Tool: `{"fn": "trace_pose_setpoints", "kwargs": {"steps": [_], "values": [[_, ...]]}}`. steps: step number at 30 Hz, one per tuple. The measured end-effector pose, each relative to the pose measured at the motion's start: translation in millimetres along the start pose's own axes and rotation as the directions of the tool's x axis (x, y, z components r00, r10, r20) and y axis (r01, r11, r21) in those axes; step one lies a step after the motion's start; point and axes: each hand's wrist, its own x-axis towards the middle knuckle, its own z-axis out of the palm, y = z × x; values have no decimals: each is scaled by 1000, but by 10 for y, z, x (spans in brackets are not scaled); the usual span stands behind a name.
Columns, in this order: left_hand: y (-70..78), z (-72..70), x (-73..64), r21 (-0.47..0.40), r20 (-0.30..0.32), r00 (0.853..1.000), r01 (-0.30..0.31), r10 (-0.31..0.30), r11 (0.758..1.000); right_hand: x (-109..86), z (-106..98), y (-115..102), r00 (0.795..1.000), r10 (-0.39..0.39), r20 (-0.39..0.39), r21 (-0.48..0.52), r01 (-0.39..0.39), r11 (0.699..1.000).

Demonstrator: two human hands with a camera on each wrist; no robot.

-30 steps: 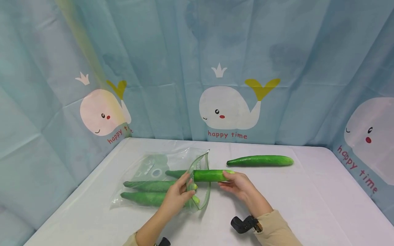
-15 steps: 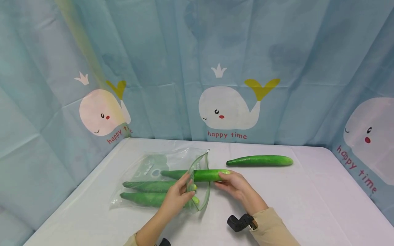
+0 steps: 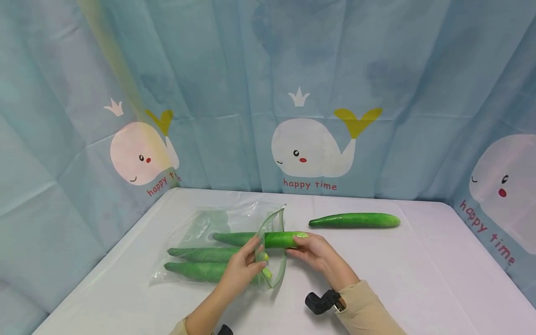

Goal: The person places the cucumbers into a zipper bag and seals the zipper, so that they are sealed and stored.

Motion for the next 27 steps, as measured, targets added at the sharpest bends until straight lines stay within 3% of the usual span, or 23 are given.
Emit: {"fn": "trace_pose_setpoints", "kwargs": {"steps": [7,27], "values": [[-18,3,-1,-4,3,1000,-6,6,1000,-27,51,-10,999,1,-33,17,0,1000],[-17,-1,1,-7,5,1000,-22,22,1000,28,197,26,999,10,-36,-71,-13,997]]}}
